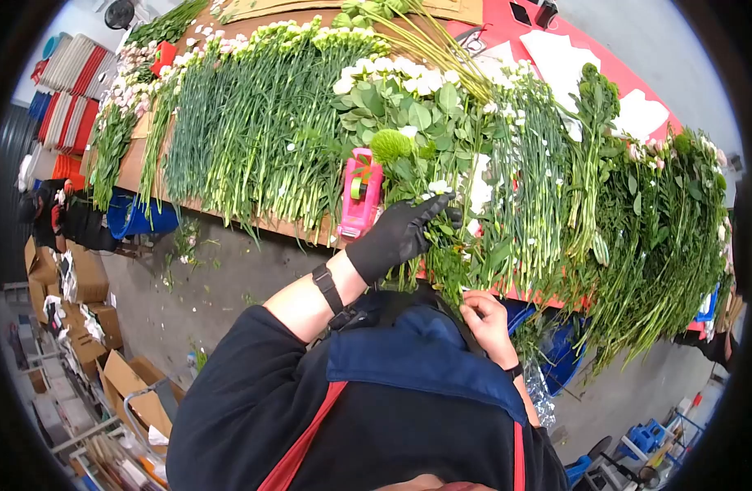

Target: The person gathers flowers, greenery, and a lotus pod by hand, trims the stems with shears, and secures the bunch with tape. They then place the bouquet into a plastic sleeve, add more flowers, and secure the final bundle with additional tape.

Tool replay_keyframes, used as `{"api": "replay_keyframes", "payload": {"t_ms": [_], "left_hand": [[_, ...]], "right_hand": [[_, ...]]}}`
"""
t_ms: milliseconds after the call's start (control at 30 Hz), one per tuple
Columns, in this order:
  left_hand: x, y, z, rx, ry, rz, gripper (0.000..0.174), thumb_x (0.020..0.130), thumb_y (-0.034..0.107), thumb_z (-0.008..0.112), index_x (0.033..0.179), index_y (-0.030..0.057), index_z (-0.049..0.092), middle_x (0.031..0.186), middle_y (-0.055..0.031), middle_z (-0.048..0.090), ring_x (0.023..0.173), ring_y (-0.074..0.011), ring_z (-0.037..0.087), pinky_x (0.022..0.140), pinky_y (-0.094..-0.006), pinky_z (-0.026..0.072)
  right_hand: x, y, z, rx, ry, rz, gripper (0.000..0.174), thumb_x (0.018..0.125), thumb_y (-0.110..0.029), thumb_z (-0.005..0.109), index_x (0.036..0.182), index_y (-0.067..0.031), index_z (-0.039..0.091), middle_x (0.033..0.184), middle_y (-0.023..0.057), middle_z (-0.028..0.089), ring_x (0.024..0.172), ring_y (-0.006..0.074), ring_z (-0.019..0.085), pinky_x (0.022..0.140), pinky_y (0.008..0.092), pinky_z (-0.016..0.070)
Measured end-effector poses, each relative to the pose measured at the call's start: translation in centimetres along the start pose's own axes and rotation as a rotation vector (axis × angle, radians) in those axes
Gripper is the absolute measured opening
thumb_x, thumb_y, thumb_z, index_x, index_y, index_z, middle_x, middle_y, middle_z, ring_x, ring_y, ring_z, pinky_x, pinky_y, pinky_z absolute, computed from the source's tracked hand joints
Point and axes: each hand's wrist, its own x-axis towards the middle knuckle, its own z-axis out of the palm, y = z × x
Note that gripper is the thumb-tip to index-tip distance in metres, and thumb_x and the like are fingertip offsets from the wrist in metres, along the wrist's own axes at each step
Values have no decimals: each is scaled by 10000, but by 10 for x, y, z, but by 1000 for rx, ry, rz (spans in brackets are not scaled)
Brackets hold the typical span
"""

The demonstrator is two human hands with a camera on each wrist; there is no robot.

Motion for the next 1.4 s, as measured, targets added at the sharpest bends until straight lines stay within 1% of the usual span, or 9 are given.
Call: {"api": "replay_keyframes", "payload": {"t_ms": [133, 367, 400, 533, 633, 667, 767, 900, 1400], "left_hand": [[8, 0, 2, -10, 130, -36, 296, 952, 171, 588, 1208, 21, 601, 1061, -67, 674, 874, -150, 665, 717, -308, 558], [7, 1, -8, 53, 4, -58, 479, 948, 246, 583, 1346, 10, 457, 1210, -141, 607, 1118, -251, 588, 920, -392, 519], [5, 1, 5, -82, 86, -26, 312, 947, 131, 583, 1225, -10, 575, 1082, -86, 671, 902, -160, 668, 772, -318, 563], [16, -13, -33, -26, 112, 0, 236, 906, 66, 612, 1114, -46, 599, 1049, -124, 677, 869, -148, 667, 661, -235, 552], [-6, -2, 20, 79, 119, -35, 196, 882, 46, 637, 1043, -64, 614, 1005, -108, 689, 831, -105, 664, 603, -200, 518], [9, -14, -36, 84, 87, -68, 357, 916, 80, 605, 1238, -59, 539, 1124, -143, 654, 1022, -190, 636, 874, -377, 549], [3, -7, -22, 183, 130, -65, 354, 925, 88, 598, 1230, -81, 539, 1134, -146, 651, 1014, -182, 633, 832, -383, 567], [0, -5, -26, 265, 65, -64, 345, 940, 107, 584, 1217, -95, 541, 1154, -142, 645, 1011, -192, 630, 815, -396, 576], [-6, 2, -43, 300, 161, 123, 360, 969, 132, 545, 1307, 14, 514, 1165, -132, 640, 962, -165, 649, 800, -302, 557]], "right_hand": [[6, 1, 7, 0, 32, 16, 124, 848, -75, 663, 919, 26, 658, 924, 111, 675, 773, 158, 633, 681, 274, 501], [15, 3, 17, 107, 6, 29, 126, 918, -97, 603, 957, 22, 610, 782, 76, 665, 724, 112, 620, 667, 263, 491], [17, 3, 19, 179, -10, 66, 120, 928, -94, 593, 957, 21, 600, 786, 72, 666, 728, 107, 622, 668, 258, 492], [23, -1, 25, 382, -48, 130, 100, 959, -86, 551, 970, 11, 575, 780, 48, 650, 739, 96, 629, 670, 252, 506], [28, -8, 23, 253, -38, 61, 108, 927, -91, 594, 939, 13, 620, 781, 65, 656, 740, 136, 640, 674, 281, 510], [29, -16, 17, 72, -21, -11, 107, 912, -91, 611, 926, 13, 633, 787, 73, 659, 741, 148, 641, 675, 288, 510], [37, -9, 7, -21, 216, -8, 125, 847, -93, 678, 924, 6, 668, 870, 90, 666, 743, 164, 615, 679, 284, 500], [58, 1, 1, 120, 34, 43, 397, 848, -80, 681, 1220, 9, 574, 1029, 59, 626, 844, 116, 574, 739, 242, 487], [42, -16, 8, 42, -74, -92, 159, 858, -51, 671, 981, 49, 666, 813, 75, 625, 758, 157, 606, 678, 262, 475]]}}
